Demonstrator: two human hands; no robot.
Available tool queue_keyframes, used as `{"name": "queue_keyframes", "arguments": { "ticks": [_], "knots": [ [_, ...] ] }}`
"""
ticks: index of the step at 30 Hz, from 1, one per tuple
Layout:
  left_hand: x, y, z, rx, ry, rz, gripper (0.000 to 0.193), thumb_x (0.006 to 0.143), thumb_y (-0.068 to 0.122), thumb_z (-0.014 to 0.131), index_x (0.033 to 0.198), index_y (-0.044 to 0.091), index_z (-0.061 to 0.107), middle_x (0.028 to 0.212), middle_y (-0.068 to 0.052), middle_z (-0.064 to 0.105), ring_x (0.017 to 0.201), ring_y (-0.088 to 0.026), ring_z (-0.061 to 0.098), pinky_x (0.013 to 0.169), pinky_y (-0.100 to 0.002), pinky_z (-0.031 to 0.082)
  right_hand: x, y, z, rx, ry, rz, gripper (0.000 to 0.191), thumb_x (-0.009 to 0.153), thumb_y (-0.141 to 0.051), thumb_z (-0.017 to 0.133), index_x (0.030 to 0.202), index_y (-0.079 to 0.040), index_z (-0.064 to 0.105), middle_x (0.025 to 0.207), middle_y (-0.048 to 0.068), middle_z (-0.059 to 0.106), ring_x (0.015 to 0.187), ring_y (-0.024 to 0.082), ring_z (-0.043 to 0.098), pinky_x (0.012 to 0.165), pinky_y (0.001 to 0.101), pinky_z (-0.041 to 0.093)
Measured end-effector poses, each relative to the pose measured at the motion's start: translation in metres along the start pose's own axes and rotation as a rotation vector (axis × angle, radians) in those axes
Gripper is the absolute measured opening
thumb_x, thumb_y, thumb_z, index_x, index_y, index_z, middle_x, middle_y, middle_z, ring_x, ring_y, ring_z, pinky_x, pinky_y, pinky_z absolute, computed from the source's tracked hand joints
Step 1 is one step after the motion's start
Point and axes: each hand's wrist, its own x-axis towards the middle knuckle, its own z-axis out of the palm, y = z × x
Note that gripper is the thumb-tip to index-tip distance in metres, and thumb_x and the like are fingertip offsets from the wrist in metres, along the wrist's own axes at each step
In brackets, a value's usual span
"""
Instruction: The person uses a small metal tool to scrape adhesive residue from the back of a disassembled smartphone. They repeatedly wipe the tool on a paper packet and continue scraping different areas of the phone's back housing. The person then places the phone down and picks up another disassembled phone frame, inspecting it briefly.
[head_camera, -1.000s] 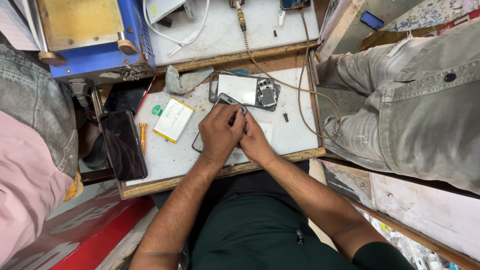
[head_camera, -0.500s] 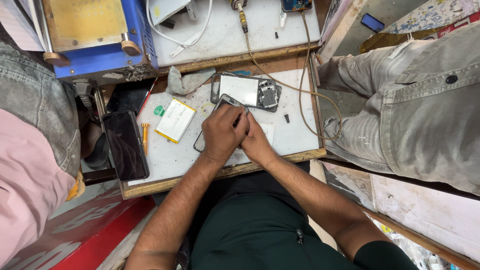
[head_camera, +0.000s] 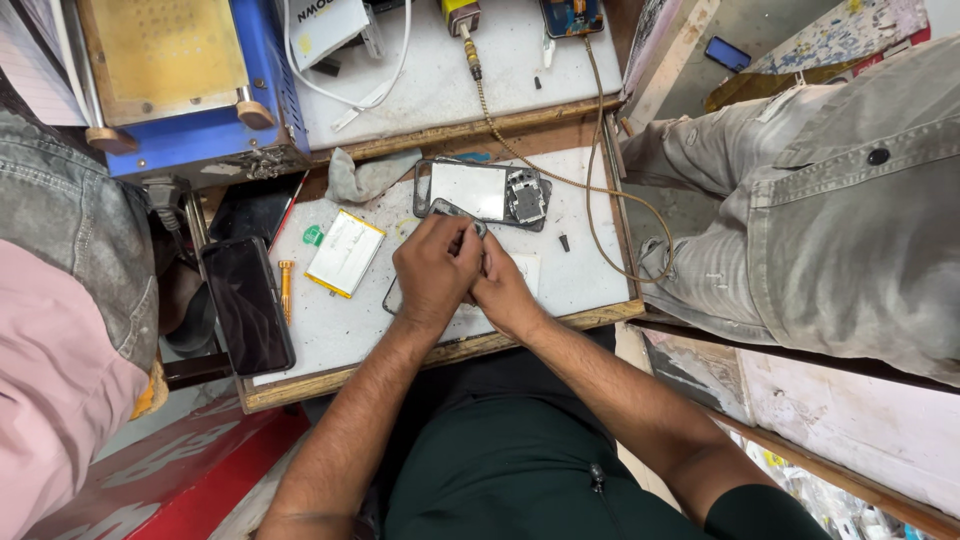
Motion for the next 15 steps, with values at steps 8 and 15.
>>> {"name": "queue_keyframes", "arguments": {
  "ticks": [8,15],
  "knots": [
    [0.011,-0.006,-0.013,-0.027,-0.174,0.213,0.008,0.086,0.011,0.077,0.092,0.008,0.073,0.084,-0.006,0.07,0.076,-0.026,0.071,0.066,-0.037,0.057,0.001,-0.005,0.002,-0.076,0.022,0.067,0.042,0.105,-0.003,0.053,0.144,-0.006,0.039,0.118,0.012,0.058,0.101,0.017,0.062,0.077,0.0286,0.058],
    [0.03,-0.02,-0.03,-0.081,-0.412,0.309,0.009,0.085,0.009,0.075,0.093,0.007,0.071,0.087,-0.007,0.07,0.083,-0.028,0.07,0.07,-0.04,0.058,0.001,0.001,-0.001,0.097,-0.019,0.113,0.048,0.099,-0.001,0.046,0.144,-0.01,0.032,0.121,0.004,0.057,0.104,0.01,0.064,0.083,0.0281,0.063]
  ]
}}
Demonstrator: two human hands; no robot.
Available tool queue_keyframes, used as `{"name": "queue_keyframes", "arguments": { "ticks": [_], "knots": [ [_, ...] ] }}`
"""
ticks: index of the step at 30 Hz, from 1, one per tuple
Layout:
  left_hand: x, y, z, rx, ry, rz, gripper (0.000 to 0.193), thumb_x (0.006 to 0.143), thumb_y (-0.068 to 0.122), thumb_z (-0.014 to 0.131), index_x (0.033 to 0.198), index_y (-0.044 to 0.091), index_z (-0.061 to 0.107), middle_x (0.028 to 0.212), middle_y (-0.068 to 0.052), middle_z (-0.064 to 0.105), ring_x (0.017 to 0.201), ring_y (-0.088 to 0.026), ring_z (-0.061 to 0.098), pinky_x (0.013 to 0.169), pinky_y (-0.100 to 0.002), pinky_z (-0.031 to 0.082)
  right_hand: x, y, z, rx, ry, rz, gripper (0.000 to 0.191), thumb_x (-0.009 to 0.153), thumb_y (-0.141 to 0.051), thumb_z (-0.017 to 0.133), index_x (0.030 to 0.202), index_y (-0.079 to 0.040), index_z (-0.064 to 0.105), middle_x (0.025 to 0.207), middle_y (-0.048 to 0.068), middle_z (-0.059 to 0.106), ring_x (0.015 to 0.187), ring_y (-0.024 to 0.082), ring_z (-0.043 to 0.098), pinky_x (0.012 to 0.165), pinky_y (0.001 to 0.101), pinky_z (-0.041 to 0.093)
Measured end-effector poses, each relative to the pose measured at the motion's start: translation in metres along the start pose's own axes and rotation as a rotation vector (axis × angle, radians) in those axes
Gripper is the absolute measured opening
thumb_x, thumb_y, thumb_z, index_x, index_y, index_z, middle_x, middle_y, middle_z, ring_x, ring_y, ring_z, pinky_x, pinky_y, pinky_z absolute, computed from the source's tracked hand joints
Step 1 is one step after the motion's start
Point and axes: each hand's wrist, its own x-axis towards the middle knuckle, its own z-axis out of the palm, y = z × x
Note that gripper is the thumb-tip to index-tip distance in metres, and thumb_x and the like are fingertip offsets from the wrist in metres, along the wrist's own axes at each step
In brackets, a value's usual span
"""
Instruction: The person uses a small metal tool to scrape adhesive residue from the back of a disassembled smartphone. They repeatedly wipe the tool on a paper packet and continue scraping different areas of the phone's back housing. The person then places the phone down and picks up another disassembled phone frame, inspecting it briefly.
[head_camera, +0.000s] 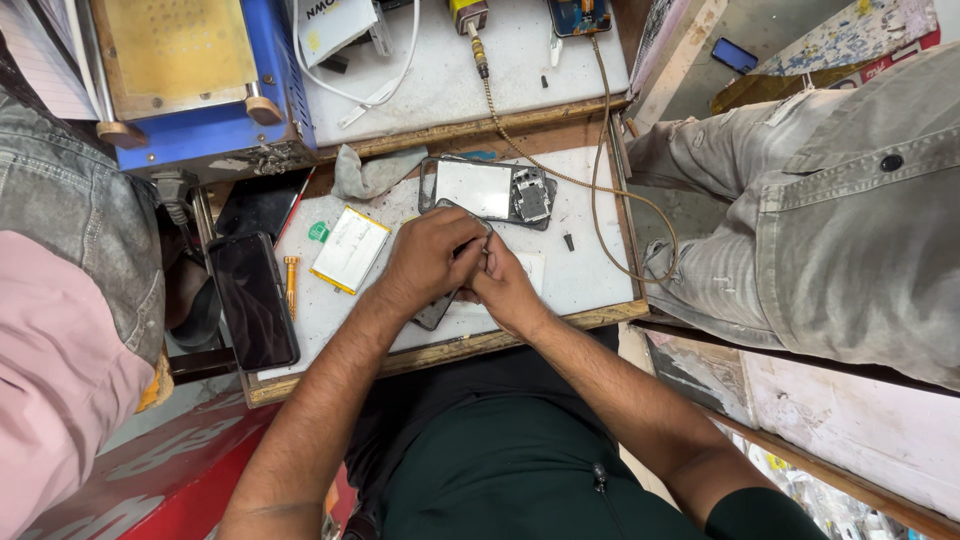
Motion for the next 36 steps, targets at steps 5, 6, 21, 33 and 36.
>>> {"name": "queue_keyframes", "arguments": {
  "ticks": [5,6,21,33,36],
  "knots": [
    [0.004,0.0,0.007,-0.014,0.053,-0.04,0.008,0.087,0.009,0.076,0.094,0.007,0.073,0.087,-0.005,0.07,0.081,-0.024,0.071,0.071,-0.037,0.059,0.003,0.007,-0.007,0.008,-0.073,-0.092,0.052,0.106,0.001,0.047,0.155,-0.008,0.03,0.113,0.01,0.058,0.092,0.011,0.058,0.07,0.0247,0.052],
    [0.003,0.002,0.011,-0.011,0.097,-0.06,0.008,0.087,0.008,0.076,0.094,0.007,0.073,0.088,-0.005,0.07,0.082,-0.024,0.071,0.071,-0.037,0.059,0.003,0.008,-0.007,0.006,-0.072,-0.085,0.053,0.106,0.0,0.047,0.155,-0.009,0.029,0.112,0.01,0.058,0.091,0.011,0.058,0.069,0.0243,0.052],
    [-0.038,0.01,0.002,-0.129,0.375,-0.327,0.014,0.096,0.004,0.072,0.11,0.006,0.075,0.098,-0.011,0.075,0.082,-0.021,0.075,0.069,-0.03,0.06,-0.001,-0.005,-0.001,0.119,-0.066,-0.068,0.046,0.103,-0.006,0.051,0.147,-0.007,0.035,0.116,0.013,0.064,0.097,0.016,0.07,0.082,0.0329,0.065],
    [-0.067,-0.02,-0.083,0.629,0.108,-0.752,0.03,0.094,0.028,0.076,0.119,0.012,0.071,0.099,-0.016,0.073,0.082,-0.039,0.072,0.067,-0.05,0.057,-0.001,-0.004,-0.006,0.138,-0.024,-0.055,0.057,0.097,-0.005,0.051,0.152,-0.005,0.037,0.129,0.014,0.061,0.114,0.019,0.063,0.097,0.0377,0.057],
    [-0.039,-0.018,-0.076,0.675,0.266,-0.442,0.04,0.086,0.02,0.077,0.125,0.012,0.074,0.097,-0.015,0.068,0.088,-0.035,0.069,0.066,-0.047,0.057,-0.002,-0.01,-0.008,0.144,-0.015,-0.03,0.062,0.095,-0.009,0.049,0.155,-0.005,0.036,0.133,0.017,0.059,0.117,0.022,0.062,0.099,0.0404,0.057]
  ]
}}
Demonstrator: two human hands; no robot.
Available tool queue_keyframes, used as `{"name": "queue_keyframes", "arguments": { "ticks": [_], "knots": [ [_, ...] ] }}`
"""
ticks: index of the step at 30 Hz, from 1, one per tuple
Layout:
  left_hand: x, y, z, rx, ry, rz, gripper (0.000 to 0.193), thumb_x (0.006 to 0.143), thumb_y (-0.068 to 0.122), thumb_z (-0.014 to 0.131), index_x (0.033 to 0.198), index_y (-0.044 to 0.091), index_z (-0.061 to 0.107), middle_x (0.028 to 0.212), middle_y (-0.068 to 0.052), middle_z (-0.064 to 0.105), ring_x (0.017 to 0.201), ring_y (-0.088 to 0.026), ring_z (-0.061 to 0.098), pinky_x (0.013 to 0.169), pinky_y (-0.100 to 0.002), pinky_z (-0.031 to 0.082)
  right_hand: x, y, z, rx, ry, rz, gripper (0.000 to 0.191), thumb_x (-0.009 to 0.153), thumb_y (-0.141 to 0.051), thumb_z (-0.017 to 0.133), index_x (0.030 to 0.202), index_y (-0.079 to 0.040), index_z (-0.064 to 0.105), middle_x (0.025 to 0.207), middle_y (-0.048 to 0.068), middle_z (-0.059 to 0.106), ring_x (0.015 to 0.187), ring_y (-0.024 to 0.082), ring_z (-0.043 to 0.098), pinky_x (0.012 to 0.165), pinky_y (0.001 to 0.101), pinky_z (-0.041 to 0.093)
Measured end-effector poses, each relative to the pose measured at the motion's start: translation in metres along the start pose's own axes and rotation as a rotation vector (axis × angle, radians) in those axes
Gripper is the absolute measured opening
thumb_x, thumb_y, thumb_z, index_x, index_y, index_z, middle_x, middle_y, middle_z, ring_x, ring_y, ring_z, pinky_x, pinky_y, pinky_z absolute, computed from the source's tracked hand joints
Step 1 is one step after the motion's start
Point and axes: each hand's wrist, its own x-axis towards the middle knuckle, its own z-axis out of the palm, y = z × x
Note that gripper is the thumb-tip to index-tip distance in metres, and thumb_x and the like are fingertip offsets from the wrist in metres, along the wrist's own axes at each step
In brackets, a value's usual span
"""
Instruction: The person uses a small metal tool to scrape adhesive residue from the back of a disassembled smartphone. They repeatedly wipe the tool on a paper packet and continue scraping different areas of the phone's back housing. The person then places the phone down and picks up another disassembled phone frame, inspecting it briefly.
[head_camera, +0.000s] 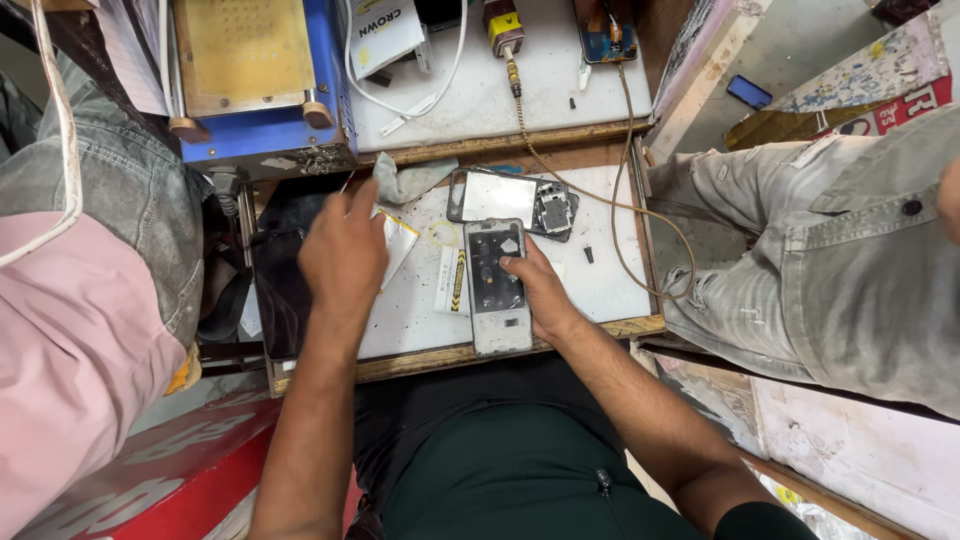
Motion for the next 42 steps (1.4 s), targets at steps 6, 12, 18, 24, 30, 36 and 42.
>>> {"name": "queue_keyframes", "arguments": {
  "ticks": [6,12,18,24,30,36,42],
  "knots": [
    [0.03,0.027,-0.01,-0.113,0.167,0.149,0.017,0.09,0.02,0.08,0.096,0.008,0.07,0.096,-0.01,0.067,0.093,-0.034,0.066,0.075,-0.047,0.056,-0.005,-0.014,0.005,0.175,-0.102,-0.004,0.071,0.091,-0.016,0.048,0.159,-0.015,0.025,0.14,0.016,0.054,0.125,0.026,0.063,0.101,0.05,0.058],
    [0.001,0.061,-0.028,-0.671,-0.107,0.118,0.011,0.093,0.009,0.072,0.101,0.004,0.068,0.101,-0.011,0.068,0.093,-0.03,0.07,0.081,-0.04,0.057,-0.004,-0.016,0.004,0.247,-0.247,-0.052,0.066,0.11,-0.051,0.034,0.166,-0.017,0.026,0.143,0.016,0.054,0.123,0.028,0.058,0.097,0.0563,0.056],
    [-0.003,0.112,-0.003,-0.595,0.069,0.181,0.011,0.092,0.006,0.073,0.101,0.001,0.069,0.1,-0.016,0.066,0.091,-0.034,0.066,0.079,-0.043,0.054,0.002,-0.012,0.009,-0.115,-0.067,-0.079,0.075,0.108,-0.059,0.021,0.157,-0.006,0.038,0.148,0.012,0.056,0.14,0.02,0.052,0.116,0.0336,0.045],
    [0.001,0.107,0.007,-0.518,0.102,0.283,0.016,0.09,-0.001,0.069,0.106,0.002,0.071,0.097,-0.012,0.068,0.09,-0.03,0.067,0.079,-0.041,0.057,0.004,-0.022,0.006,-0.179,0.041,0.056,0.079,0.104,-0.063,0.018,0.152,-0.004,0.042,0.144,0.02,0.056,0.135,0.027,0.054,0.114,0.0427,0.046],
    [-0.018,0.114,0.017,-0.658,0.066,0.358,0.015,0.091,-0.002,0.068,0.106,0.0,0.069,0.101,-0.013,0.068,0.092,-0.029,0.069,0.079,-0.039,0.058,-0.001,-0.029,0.003,-0.458,-0.02,-0.071,0.094,0.097,-0.075,0.011,0.156,-0.009,0.042,0.14,0.017,0.061,0.136,0.022,0.053,0.113,0.0345,0.043],
    [0.003,0.106,0.014,-0.609,0.166,0.222,0.012,0.092,0.001,0.07,0.104,0.002,0.069,0.1,-0.014,0.067,0.091,-0.032,0.068,0.079,-0.04,0.057,0.004,-0.024,-0.004,-0.272,-0.016,0.044,0.094,0.098,-0.076,0.022,0.153,-0.003,0.043,0.132,0.015,0.066,0.128,0.024,0.063,0.105,0.038,0.055],
    [0.017,0.09,0.001,-0.719,0.123,0.075,0.01,0.093,0.008,0.072,0.103,0.004,0.07,0.099,-0.012,0.069,0.092,-0.032,0.068,0.08,-0.041,0.055,-0.013,-0.021,-0.012,-0.096,-0.218,0.06,0.09,0.094,-0.08,0.026,0.143,-0.007,0.047,0.102,0.016,0.07,0.085,0.025,0.073,0.077,0.0388,0.063]
  ]
}}
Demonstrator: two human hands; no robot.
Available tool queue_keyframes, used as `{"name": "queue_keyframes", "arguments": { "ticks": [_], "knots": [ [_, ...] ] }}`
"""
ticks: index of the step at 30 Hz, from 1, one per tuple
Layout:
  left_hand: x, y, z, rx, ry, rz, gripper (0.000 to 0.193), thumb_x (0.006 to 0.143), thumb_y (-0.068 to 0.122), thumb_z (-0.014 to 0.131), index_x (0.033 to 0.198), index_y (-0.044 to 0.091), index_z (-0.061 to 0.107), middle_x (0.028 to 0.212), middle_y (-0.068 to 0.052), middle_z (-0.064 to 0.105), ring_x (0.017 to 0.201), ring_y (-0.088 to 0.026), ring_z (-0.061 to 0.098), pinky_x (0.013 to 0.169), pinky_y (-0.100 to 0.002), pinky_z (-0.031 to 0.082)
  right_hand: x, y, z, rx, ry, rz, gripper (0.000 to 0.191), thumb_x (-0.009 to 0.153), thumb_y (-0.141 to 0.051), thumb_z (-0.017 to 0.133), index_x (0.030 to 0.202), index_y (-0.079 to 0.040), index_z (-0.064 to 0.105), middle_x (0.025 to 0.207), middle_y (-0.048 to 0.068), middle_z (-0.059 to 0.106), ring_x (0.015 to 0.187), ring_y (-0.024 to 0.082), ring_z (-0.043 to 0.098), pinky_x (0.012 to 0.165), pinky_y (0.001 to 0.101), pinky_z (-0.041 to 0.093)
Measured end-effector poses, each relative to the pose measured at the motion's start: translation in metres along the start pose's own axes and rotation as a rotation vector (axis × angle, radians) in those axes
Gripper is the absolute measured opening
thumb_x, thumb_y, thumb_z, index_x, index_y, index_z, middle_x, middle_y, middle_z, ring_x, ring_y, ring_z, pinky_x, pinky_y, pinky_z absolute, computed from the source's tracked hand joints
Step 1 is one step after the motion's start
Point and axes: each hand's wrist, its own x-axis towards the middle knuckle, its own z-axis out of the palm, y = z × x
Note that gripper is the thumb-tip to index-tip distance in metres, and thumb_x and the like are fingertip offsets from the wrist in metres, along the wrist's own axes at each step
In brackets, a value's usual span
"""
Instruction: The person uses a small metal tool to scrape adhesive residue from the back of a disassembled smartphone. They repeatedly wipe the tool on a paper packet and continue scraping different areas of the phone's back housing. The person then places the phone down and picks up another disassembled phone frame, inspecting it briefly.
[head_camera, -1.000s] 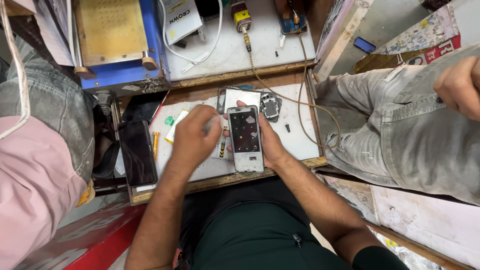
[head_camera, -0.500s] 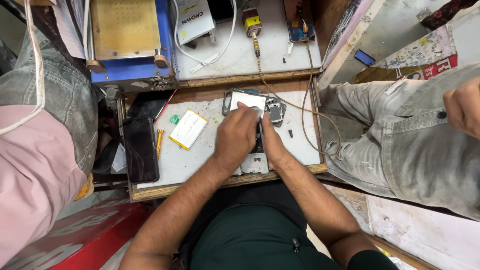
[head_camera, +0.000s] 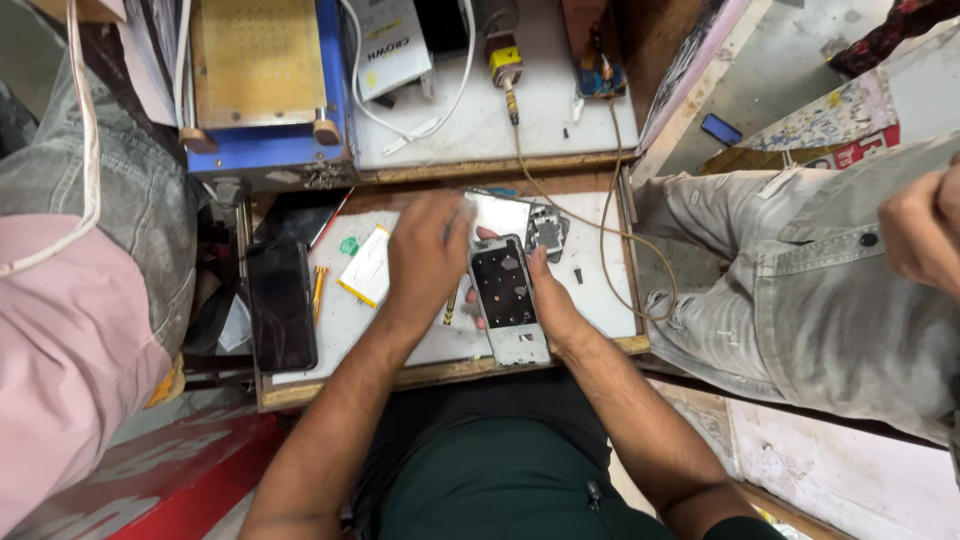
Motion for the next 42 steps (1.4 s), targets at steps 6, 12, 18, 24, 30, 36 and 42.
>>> {"name": "queue_keyframes", "arguments": {
  "ticks": [6,12,18,24,30,36,42],
  "knots": [
    [-0.001,-0.004,0.007,0.004,-0.23,0.26,0.014,0.09,0.009,0.074,0.103,0.004,0.074,0.097,-0.012,0.073,0.09,-0.033,0.068,0.079,-0.045,0.054,-0.001,-0.009,0.002,-0.115,0.044,0.043,0.092,0.091,-0.081,0.029,0.131,-0.003,0.056,0.1,0.016,0.072,0.082,0.025,0.075,0.073,0.0357,0.064],
    [0.002,-0.009,-0.001,0.176,-0.095,0.204,0.017,0.09,0.005,0.073,0.107,0.004,0.074,0.103,-0.014,0.071,0.097,-0.032,0.068,0.084,-0.044,0.056,-0.004,-0.015,0.0,-0.041,0.091,0.014,0.09,0.081,-0.078,0.035,0.148,-0.018,0.044,0.116,0.01,0.069,0.091,0.018,0.073,0.075,0.0369,0.064],
    [-0.001,0.002,0.002,0.167,-0.248,0.246,0.015,0.086,0.004,0.074,0.1,0.007,0.074,0.097,-0.011,0.067,0.092,-0.031,0.068,0.08,-0.042,0.056,-0.002,-0.014,-0.009,-0.105,0.035,0.021,0.102,0.097,-0.081,0.027,0.144,0.006,0.049,0.108,0.022,0.072,0.086,0.027,0.076,0.075,0.0373,0.066],
    [0.002,-0.002,-0.017,0.144,-0.197,0.191,0.018,0.087,0.003,0.073,0.105,0.007,0.074,0.098,-0.01,0.066,0.088,-0.028,0.068,0.076,-0.04,0.057,-0.005,-0.019,-0.01,-0.037,0.075,0.009,0.093,0.09,-0.078,0.028,0.152,-0.01,0.042,0.112,0.017,0.071,0.085,0.023,0.074,0.075,0.0381,0.065],
    [-0.006,-0.004,-0.012,0.274,-0.21,0.26,0.023,0.08,-0.001,0.073,0.101,0.009,0.076,0.091,-0.009,0.066,0.083,-0.03,0.068,0.072,-0.042,0.055,-0.006,-0.021,-0.008,0.006,0.045,-0.043,0.091,0.094,-0.077,0.032,0.157,-0.011,0.038,0.136,0.024,0.057,0.103,0.027,0.067,0.079,0.0416,0.065],
    [-0.012,-0.005,-0.04,0.114,-0.105,0.074,0.022,0.087,0.0,0.074,0.107,0.006,0.072,0.097,-0.01,0.067,0.084,-0.028,0.068,0.073,-0.039,0.056,-0.005,-0.021,-0.011,0.125,-0.021,-0.104,0.087,0.094,-0.074,0.039,0.156,-0.014,0.032,0.146,0.023,0.056,0.111,0.025,0.066,0.081,0.0445,0.064],
    [-0.014,0.017,-0.016,0.149,-0.098,0.197,0.025,0.083,-0.002,0.076,0.106,0.008,0.074,0.095,-0.008,0.065,0.091,-0.027,0.064,0.079,-0.039,0.055,-0.004,-0.013,-0.002,0.049,0.066,-0.085,0.089,0.091,-0.075,0.04,0.155,-0.014,0.033,0.128,0.016,0.061,0.102,0.025,0.071,0.077,0.0445,0.066]
  ]
}}
